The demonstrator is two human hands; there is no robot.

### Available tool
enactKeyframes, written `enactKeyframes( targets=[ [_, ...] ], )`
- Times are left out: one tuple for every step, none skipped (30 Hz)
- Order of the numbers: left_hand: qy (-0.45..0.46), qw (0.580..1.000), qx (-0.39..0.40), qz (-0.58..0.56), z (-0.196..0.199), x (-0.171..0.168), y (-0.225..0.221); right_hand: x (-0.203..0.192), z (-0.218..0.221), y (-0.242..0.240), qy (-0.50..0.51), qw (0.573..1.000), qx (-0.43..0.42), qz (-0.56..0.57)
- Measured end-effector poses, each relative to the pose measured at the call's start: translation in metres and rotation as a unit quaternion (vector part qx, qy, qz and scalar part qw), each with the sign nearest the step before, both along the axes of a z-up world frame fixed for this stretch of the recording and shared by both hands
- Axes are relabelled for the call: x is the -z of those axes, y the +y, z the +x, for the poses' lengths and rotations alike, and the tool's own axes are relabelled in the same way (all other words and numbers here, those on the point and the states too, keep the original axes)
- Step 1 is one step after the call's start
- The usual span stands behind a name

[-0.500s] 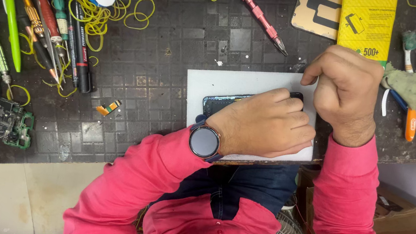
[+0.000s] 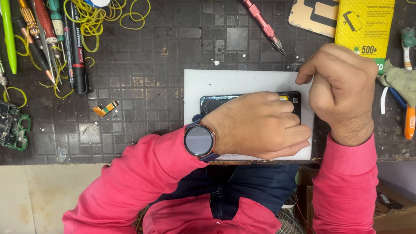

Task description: The person uses a red precision screwdriver to remove screws from a disassembled smartphone. They then separate the screen assembly from the phone body and remove the motherboard, placing it on the workbench.

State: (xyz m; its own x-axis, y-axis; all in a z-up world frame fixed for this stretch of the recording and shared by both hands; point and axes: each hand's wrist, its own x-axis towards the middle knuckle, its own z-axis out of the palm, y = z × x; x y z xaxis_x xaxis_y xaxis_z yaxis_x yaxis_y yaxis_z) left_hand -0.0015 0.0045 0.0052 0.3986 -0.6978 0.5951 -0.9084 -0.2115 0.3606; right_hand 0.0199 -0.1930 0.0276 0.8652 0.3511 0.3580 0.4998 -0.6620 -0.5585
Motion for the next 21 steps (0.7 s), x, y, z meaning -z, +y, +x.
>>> enactKeyframes(
  targets=[
    [0.001,1.000,-0.001,-0.003,0.000,0.000,0.000,0.000,0.000,0.001,0.003,1.000,0.000,-0.002],
    [0.002,1.000,-0.002,-0.006,0.000,0.000,0.000,-0.001,0.000,0.001,0.007,1.000,0.000,-0.005],
    [0.003,1.000,-0.003,-0.009,0.000,0.000,0.000,-0.002,0.000,0.001,0.005,1.000,-0.008,-0.004],
    [0.004,1.000,-0.001,-0.012,0.000,0.000,0.001,-0.003,0.000,0.001,0.004,1.000,-0.015,-0.005],
    [0.005,1.000,0.001,-0.015,0.001,0.000,0.001,-0.005,0.001,0.000,-0.003,1.000,-0.030,-0.001],
    [0.006,1.000,0.005,-0.019,0.001,0.000,0.002,-0.007,0.000,0.001,-0.007,0.999,-0.038,0.013],
    [0.009,1.000,0.005,-0.019,0.000,0.000,0.003,-0.010,-0.001,0.003,-0.010,0.998,-0.047,0.028],
    [0.010,1.000,0.004,-0.022,0.001,-0.001,0.003,-0.014,-0.001,0.006,-0.012,0.997,-0.052,0.050],
    [0.011,1.000,0.003,-0.025,0.002,-0.002,0.003,-0.019,-0.001,0.009,-0.013,0.997,-0.048,0.056],
    [0.005,0.999,0.000,-0.032,0.003,-0.003,0.003,-0.023,0.002,0.015,-0.015,0.996,-0.049,0.067],
    [-0.001,0.999,-0.002,-0.038,0.004,-0.004,0.003,-0.029,0.004,0.020,-0.016,0.997,-0.041,0.063],
    [-0.003,0.999,-0.005,-0.044,0.003,-0.004,0.004,-0.032,0.007,0.025,-0.007,0.998,-0.029,0.050],
    [0.001,0.999,-0.006,-0.041,0.003,-0.004,0.006,-0.036,0.009,0.030,0.003,0.999,-0.018,0.036],
    [0.006,0.999,-0.005,-0.039,0.003,-0.003,0.006,-0.038,0.015,0.034,0.020,1.000,-0.001,0.010],
    [0.012,0.999,-0.004,-0.037,0.003,-0.002,0.006,-0.039,0.020,0.038,0.038,0.999,0.015,-0.015],
    [0.014,0.999,-0.005,-0.033,0.003,-0.002,0.006,-0.039,0.025,0.042,0.017,0.999,-0.002,-0.033],
    [0.017,0.999,-0.006,-0.029,0.003,-0.002,0.006,-0.039,0.031,0.044,-0.004,0.999,-0.018,-0.051],
    [0.019,0.999,-0.008,-0.026,0.003,-0.002,0.006,-0.038,0.036,0.046,-0.025,0.997,-0.035,-0.069],
    [0.016,1.000,-0.003,-0.026,0.004,-0.002,0.006,-0.036,0.043,0.049,-0.030,0.996,-0.035,-0.079],
    [0.014,1.000,0.001,-0.025,0.004,-0.002,0.006,-0.032,0.048,0.053,-0.034,0.995,-0.037,-0.086],
    [0.013,1.000,0.004,-0.023,0.003,-0.002,0.007,-0.028,0.054,0.055,-0.039,0.994,-0.039,-0.094]
  ],
)
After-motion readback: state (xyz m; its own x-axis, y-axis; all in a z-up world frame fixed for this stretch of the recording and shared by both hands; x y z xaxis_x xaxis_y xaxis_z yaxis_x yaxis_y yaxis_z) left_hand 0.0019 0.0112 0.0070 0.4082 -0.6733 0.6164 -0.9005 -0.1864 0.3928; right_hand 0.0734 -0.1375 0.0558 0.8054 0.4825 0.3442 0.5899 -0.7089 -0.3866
